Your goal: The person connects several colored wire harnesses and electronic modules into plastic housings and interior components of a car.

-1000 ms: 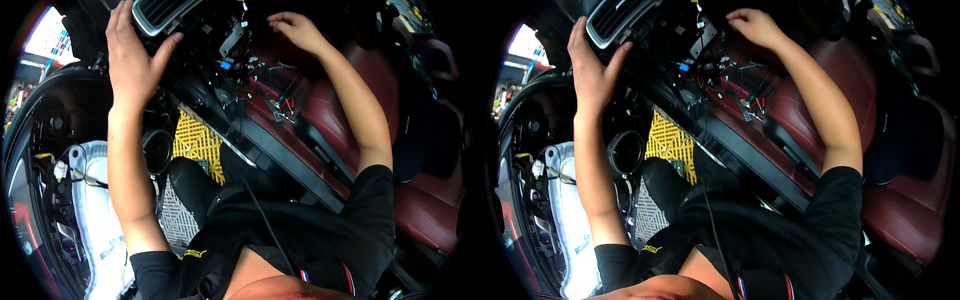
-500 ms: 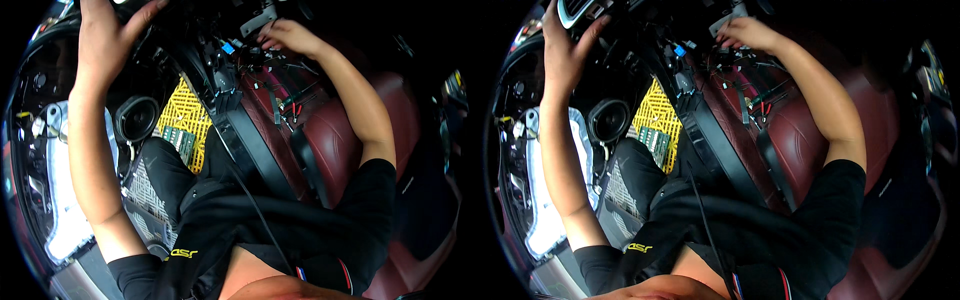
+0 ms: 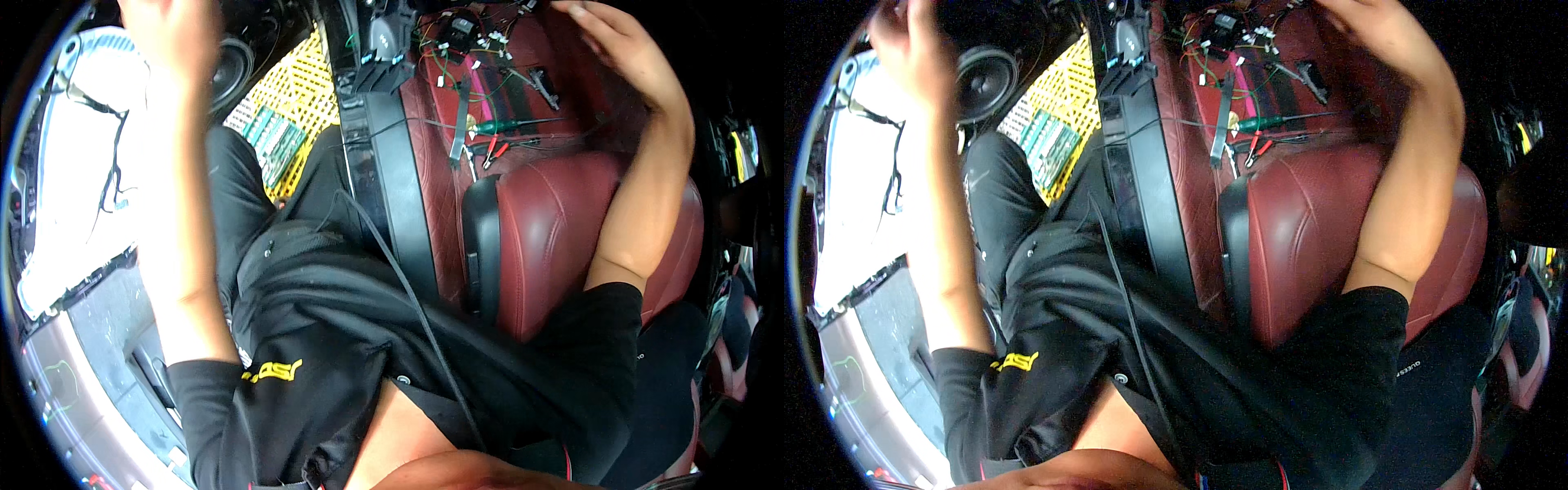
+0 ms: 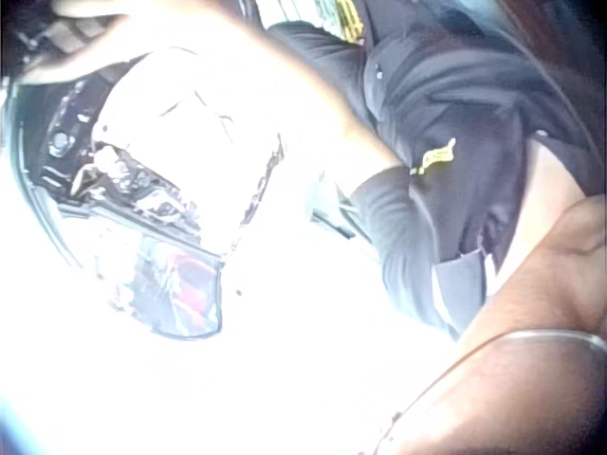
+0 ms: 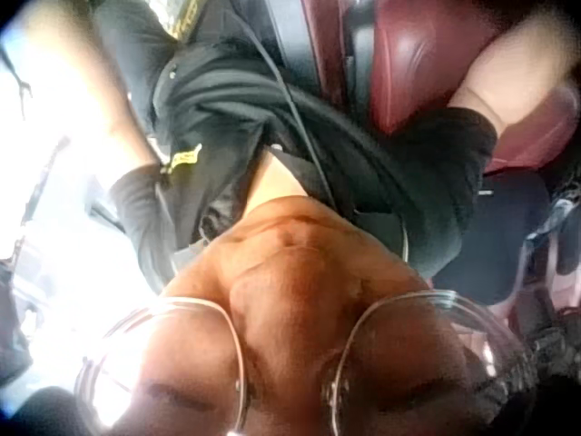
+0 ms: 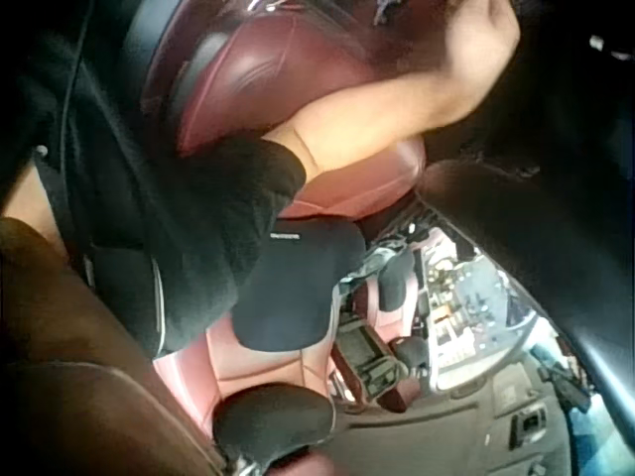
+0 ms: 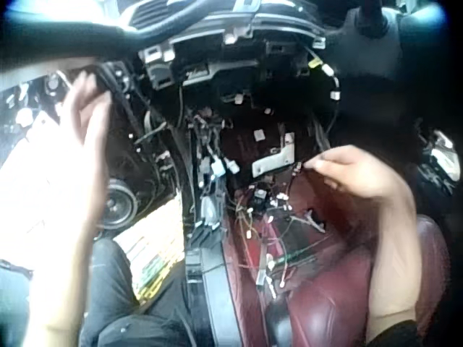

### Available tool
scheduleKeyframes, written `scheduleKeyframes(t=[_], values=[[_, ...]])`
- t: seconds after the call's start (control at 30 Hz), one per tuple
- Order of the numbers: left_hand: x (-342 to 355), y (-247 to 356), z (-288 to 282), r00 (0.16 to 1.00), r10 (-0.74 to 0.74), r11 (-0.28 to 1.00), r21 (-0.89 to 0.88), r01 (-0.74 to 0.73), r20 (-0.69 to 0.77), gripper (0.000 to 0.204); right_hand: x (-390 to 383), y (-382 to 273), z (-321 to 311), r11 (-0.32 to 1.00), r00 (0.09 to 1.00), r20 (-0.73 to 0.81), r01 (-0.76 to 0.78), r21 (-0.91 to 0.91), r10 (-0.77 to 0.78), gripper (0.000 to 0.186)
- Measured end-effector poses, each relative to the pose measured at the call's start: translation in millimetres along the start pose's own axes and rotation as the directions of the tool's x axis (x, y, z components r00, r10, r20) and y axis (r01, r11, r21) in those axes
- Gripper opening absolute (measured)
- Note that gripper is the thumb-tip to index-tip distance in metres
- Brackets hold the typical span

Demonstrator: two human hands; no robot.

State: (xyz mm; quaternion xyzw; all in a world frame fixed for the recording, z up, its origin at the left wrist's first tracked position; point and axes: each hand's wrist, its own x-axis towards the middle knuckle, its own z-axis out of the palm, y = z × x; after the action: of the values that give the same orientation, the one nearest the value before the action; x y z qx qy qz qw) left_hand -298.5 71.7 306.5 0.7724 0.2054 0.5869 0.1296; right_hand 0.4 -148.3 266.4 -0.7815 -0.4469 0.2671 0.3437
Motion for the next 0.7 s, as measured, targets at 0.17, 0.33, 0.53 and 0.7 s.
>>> scheduleKeyframes(t=[0.17,0.33,0.53,0.7], values=[[-204,-175,-28,0.883,-0.431,0.894,0.223,0.389,0.184,0.025,5,33,-15,0.968,0.997,0.059,0.061,-0.244,-0.047,0.037],[-316,-220,-19,-0.174,-0.885,0.005,0.384,0.923,0.432,0.048,13,46,-6,0.949,0.991,0.086,-0.071,-0.309,0.102,0.035],[-325,-189,15,-0.225,-0.747,0.052,0.392,0.919,0.626,0.029,24,56,8,0.975,0.977,0.200,-0.030,-0.221,0.076,0.032],[-318,-187,-6,-0.217,-0.713,0.171,0.466,0.868,0.666,0.026,29,75,7,0.985,0.976,0.211,0.083,-0.154,-0.049,0.032]])
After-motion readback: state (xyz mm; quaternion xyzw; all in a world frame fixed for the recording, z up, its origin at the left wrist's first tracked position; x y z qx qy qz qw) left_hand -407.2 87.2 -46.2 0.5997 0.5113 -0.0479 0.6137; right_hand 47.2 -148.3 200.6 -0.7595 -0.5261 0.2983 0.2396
